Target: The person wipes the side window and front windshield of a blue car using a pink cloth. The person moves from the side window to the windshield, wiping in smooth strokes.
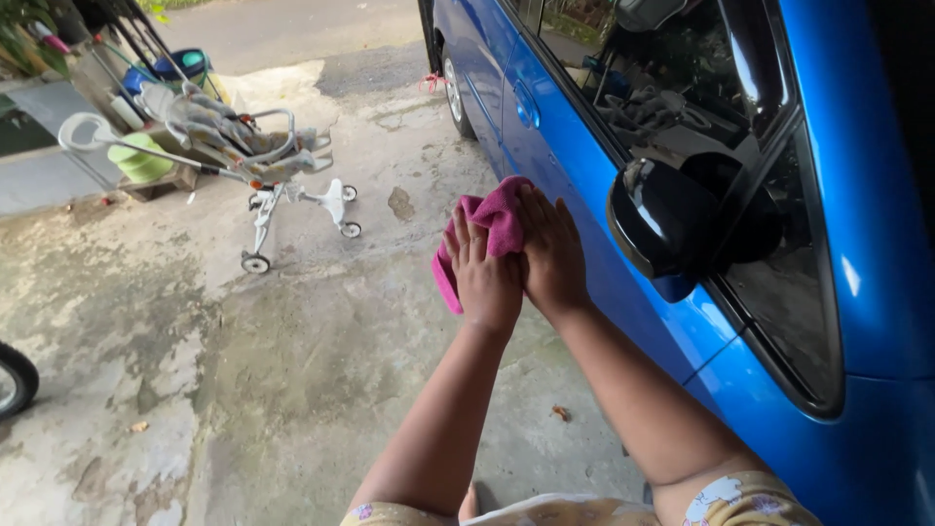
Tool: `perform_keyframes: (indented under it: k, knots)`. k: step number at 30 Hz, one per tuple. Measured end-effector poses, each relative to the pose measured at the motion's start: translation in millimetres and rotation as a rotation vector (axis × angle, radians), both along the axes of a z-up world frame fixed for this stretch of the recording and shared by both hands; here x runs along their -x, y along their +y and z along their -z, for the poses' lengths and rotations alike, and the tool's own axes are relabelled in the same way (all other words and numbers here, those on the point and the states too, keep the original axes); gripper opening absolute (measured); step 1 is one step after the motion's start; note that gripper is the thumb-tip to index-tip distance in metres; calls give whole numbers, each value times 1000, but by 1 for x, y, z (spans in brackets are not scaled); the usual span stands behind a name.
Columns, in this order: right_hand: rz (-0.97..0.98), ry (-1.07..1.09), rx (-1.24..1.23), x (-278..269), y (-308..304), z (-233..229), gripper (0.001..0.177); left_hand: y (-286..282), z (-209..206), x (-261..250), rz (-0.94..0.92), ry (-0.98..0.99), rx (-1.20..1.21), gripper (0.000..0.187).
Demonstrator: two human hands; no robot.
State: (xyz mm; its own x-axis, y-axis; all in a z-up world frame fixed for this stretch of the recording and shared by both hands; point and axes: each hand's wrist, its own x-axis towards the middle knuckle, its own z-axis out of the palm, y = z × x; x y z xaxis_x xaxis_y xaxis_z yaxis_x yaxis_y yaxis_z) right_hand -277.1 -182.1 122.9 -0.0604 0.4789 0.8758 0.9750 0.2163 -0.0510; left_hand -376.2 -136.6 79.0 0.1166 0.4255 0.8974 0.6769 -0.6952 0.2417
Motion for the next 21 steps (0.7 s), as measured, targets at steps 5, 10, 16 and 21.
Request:
perform_keyframes:
  k: [5, 10, 16, 21]
  knots:
    - [39, -73, -48, -27, -27, 3, 54, -32, -2, -24, 8, -24, -8, 56]
    - [87, -113, -125, -47, -51, 0, 50, -57, -11, -46, 54, -58, -9, 51]
    - [179, -144, -168, -84, -61, 2, 56, -62, -15, -82, 154, -72, -35, 47]
    - [341, -174, -148, -112, -77, -5, 46, -63, -15, -121, 267, -91, -44, 47]
